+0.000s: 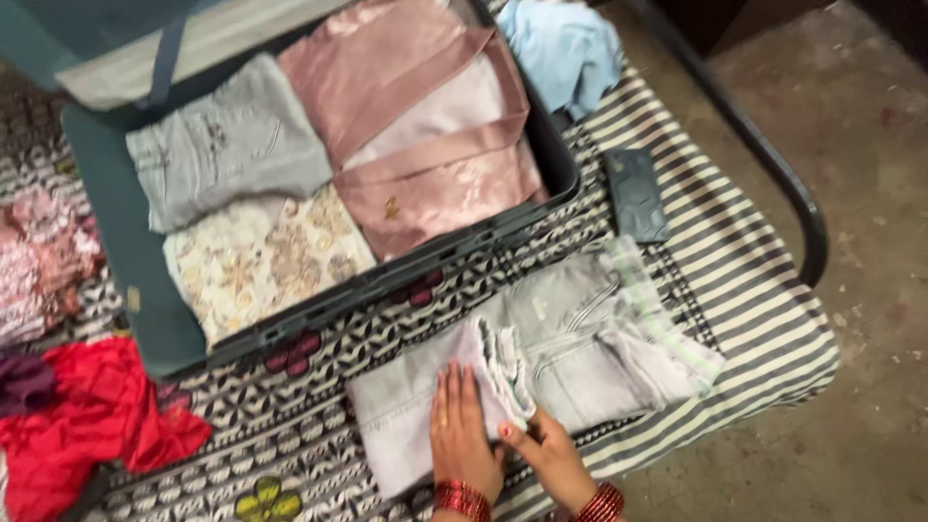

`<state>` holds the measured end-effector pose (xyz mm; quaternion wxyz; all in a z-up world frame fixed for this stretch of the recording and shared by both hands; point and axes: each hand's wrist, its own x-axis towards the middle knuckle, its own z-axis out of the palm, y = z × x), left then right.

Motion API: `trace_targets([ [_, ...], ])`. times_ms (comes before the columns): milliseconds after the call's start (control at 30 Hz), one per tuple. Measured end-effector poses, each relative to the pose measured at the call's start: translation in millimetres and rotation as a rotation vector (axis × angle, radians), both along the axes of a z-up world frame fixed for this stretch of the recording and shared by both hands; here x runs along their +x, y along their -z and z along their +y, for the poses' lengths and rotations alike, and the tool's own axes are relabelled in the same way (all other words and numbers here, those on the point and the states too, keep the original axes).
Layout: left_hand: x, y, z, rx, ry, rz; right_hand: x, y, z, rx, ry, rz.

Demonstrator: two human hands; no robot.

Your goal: The person folds a pair of light-colored jeans and places them into an open suitcase on a bed. They then fold a yellow cloth and a green cloth, placing each into the suitcase.

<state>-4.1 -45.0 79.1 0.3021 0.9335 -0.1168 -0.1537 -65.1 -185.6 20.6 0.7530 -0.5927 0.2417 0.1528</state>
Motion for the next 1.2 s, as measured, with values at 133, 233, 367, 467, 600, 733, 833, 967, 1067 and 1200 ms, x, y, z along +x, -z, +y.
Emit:
trace_targets([
  [133,4.3,7.5,17.7,-0.305,-0.153,-0.131,5.5,-23.3,3.5,-0.103,-0.004,-0.163],
  [233,2.7,14.7,36.6,-0.687,-0.453,0.113,-0.5,-31.9,6.5,-0.055,0.14,-0.119],
  [367,10.2,15.5,64.7,-1.111,-0.718,0.084,-13.0,-34.0,17.4,0.021,0.212,-0.058],
  [467,12.9,7.6,89.7,-1.004,-0.726,-0.13,-10.4,-30.5,36.2,0.07,0.193,-0.087],
  [600,2.7,1.5,124.2,-1.022,-1.05,0.074,7.7,-28.9,71.0,0.089,0.079,-0.106],
  [733,-18.7,12.0,165.5,-0.982,-1.175,-0.117,24.3,-25.4,125.2,0.047,-0.049,-0.149],
  [833,-35.6,28.3,194.2,-0.983,-1.335,-0.324,26.9,-17.7,174.6,0.015,-0.138,-0.207],
  [967,-55.1,54.7,224.6,-0.961,-1.24,-0.561,23.6,-2.9,212.6,-0.227,-0.3,-0.262],
  [1067,-72.0,72.9,228.0,-0.855,-1.192,-0.567,25.4,7.8,215.0,-0.311,-0.374,-0.243],
  [1200,-77.3,74.6,216.2,-0.665,-1.293,-0.15,34.3,16.8,189.0,-0.047,-0.318,-0.088],
])
